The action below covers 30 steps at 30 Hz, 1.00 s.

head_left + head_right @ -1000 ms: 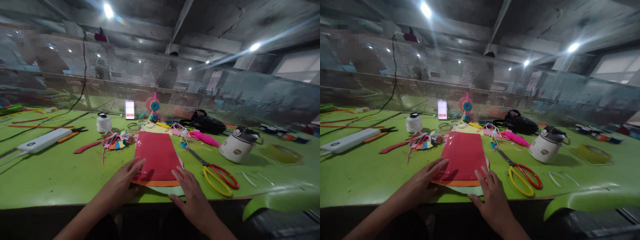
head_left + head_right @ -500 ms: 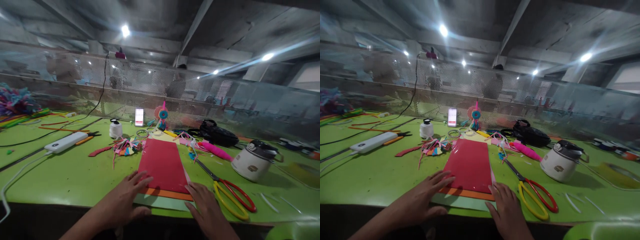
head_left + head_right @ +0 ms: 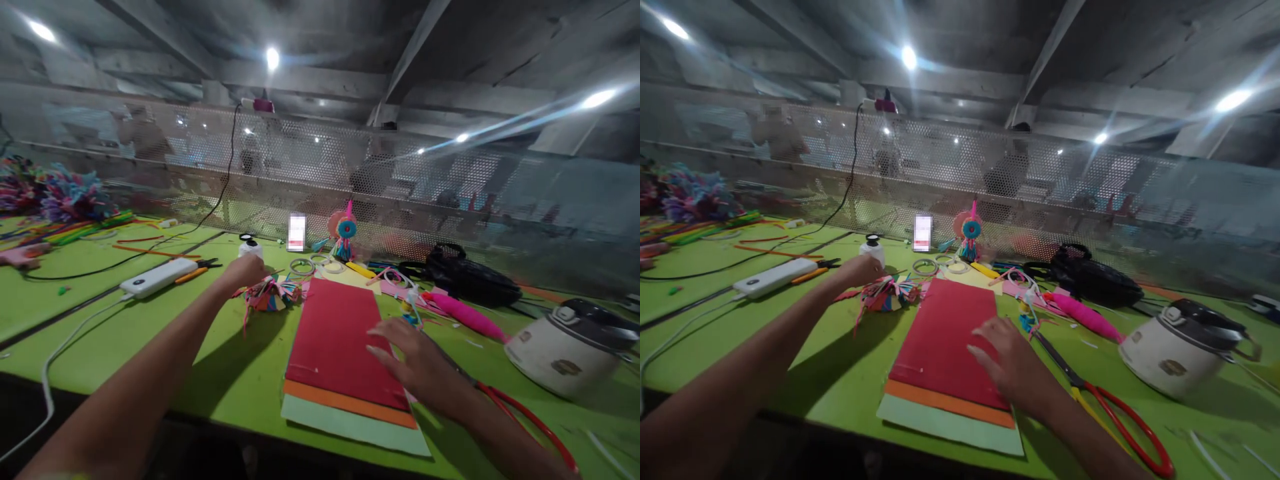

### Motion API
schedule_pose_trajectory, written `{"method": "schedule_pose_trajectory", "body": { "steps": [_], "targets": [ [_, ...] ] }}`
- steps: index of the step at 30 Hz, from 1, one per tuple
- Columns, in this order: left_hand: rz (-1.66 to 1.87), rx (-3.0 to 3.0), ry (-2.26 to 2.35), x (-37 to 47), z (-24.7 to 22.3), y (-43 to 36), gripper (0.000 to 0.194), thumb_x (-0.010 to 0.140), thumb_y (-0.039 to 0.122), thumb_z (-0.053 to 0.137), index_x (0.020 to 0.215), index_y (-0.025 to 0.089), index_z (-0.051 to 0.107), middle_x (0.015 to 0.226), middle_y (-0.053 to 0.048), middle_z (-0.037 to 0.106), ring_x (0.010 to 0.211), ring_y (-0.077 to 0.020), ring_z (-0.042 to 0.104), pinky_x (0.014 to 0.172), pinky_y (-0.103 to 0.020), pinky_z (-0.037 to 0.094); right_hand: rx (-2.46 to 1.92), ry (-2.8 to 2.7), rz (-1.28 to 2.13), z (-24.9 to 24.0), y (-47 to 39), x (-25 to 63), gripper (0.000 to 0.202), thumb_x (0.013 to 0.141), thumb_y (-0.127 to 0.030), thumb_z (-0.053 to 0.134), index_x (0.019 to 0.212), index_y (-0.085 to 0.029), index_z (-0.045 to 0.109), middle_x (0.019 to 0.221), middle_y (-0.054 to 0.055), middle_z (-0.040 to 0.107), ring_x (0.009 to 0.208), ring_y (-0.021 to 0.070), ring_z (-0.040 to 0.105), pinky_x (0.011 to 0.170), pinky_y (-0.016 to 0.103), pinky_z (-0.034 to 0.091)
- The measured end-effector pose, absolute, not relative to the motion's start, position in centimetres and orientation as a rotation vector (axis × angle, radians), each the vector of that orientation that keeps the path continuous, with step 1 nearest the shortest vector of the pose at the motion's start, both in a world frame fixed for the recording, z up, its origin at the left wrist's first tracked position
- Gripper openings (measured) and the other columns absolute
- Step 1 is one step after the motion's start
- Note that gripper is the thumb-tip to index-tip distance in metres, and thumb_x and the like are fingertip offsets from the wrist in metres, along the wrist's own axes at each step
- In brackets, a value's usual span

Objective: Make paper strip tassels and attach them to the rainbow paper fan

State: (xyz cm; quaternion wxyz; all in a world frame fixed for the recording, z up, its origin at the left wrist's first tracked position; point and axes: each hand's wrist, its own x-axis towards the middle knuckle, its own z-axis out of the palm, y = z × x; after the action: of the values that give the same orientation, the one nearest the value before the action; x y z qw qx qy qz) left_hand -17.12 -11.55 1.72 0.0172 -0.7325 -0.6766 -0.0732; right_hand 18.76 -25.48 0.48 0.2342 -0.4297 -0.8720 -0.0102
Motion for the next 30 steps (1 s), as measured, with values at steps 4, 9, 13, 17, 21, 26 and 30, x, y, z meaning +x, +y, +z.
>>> {"method": "schedule_pose_trajectory", "body": {
  "steps": [4, 9, 13, 17, 21, 26, 30],
  "targets": [
    [-0.199, -2.244, -2.113, -16.5, -0.7, -10.3, 0.04, 0.079, 0.047, 0.045, 0.086, 0.016, 0.07, 0.085, -0.013, 0.069, 0.076, -0.0208, 0.061, 0.065, -0.026, 0.041, -1.064, -2.466, 0.091, 2.7, -19.0, 11.5, 0.024, 0.086, -0.032, 0.052, 0.096, -0.016, 0.066, 0.095, 0.007, 0.066, 0.093, 0.0173, 0.058, 0.085, 0.03, 0.044],
    [-0.186, -2.23, -2.084, -17.0, -1.8, -10.2, 0.032, 0.075, 0.041, 0.053, 0.08, 0.014, 0.07, 0.09, -0.017, 0.068, 0.089, -0.0272, 0.06, 0.074, -0.032, 0.042, -1.254, -2.637, 0.039, 2.1, -11.3, 1.8, 0.034, 0.089, -0.037, 0.044, 0.096, -0.016, 0.069, 0.095, 0.008, 0.068, 0.09, 0.0181, 0.059, 0.077, 0.028, 0.042],
    [-0.233, -2.199, -2.148, -18.1, -1.7, -10.0, 0.03, 0.076, 0.036, 0.05, 0.078, 0.013, 0.068, 0.086, -0.018, 0.068, 0.081, -0.0257, 0.061, 0.067, -0.03, 0.042, -1.374, -2.649, -0.016, -0.4, -8.6, -2.4, 0.042, 0.075, -0.046, 0.061, 0.097, -0.011, 0.067, 0.102, 0.017, 0.065, 0.103, 0.0311, 0.053, 0.079, 0.037, 0.042],
    [-0.365, -2.203, -2.201, -19.1, -1.5, -9.9, 0.03, 0.077, 0.036, 0.048, 0.082, 0.014, 0.067, 0.08, -0.014, 0.069, 0.071, -0.0221, 0.061, 0.057, -0.026, 0.038, -1.42, -2.641, -0.046, -1.6, -7.5, -2.6, 0.03, 0.076, -0.035, 0.059, 0.093, -0.012, 0.068, 0.107, 0.018, 0.061, 0.109, 0.0324, 0.049, 0.08, 0.038, 0.042],
    [-0.527, -2.281, -2.162, -19.4, -0.6, -10.2, 0.03, 0.076, 0.04, 0.049, 0.079, 0.016, 0.066, 0.075, -0.009, 0.068, 0.065, -0.0178, 0.059, 0.053, -0.024, 0.034, -1.458, -2.594, 0.015, -0.1, -6.9, -0.7, 0.024, 0.078, -0.027, 0.053, 0.087, -0.012, 0.068, 0.102, 0.018, 0.064, 0.098, 0.0284, 0.056, 0.075, 0.033, 0.042],
    [-0.768, -2.48, -2.026, -19.3, 1.8, -12.2, 0.03, 0.075, 0.042, 0.051, 0.083, 0.017, 0.066, 0.076, -0.004, 0.068, 0.066, -0.0143, 0.058, 0.055, -0.021, 0.037, -1.469, -2.493, 0.218, 1.8, -9.6, 2.9, 0.024, 0.08, -0.03, 0.05, 0.083, -0.014, 0.068, 0.086, 0.011, 0.068, 0.083, 0.0212, 0.061, 0.067, 0.027, 0.042],
    [-0.956, -2.577, -1.926, -19.4, 3.5, -14.3, 0.029, 0.073, 0.041, 0.053, 0.08, 0.016, 0.066, 0.07, -0.003, 0.067, 0.065, -0.0133, 0.058, 0.056, -0.02, 0.038, -1.381, -2.219, 0.839, 1.1, -15.0, 4.8, 0.029, 0.083, -0.037, 0.05, 0.094, -0.015, 0.065, 0.084, 0.007, 0.067, 0.075, 0.0174, 0.061, 0.063, 0.026, 0.043]
  ]
}}
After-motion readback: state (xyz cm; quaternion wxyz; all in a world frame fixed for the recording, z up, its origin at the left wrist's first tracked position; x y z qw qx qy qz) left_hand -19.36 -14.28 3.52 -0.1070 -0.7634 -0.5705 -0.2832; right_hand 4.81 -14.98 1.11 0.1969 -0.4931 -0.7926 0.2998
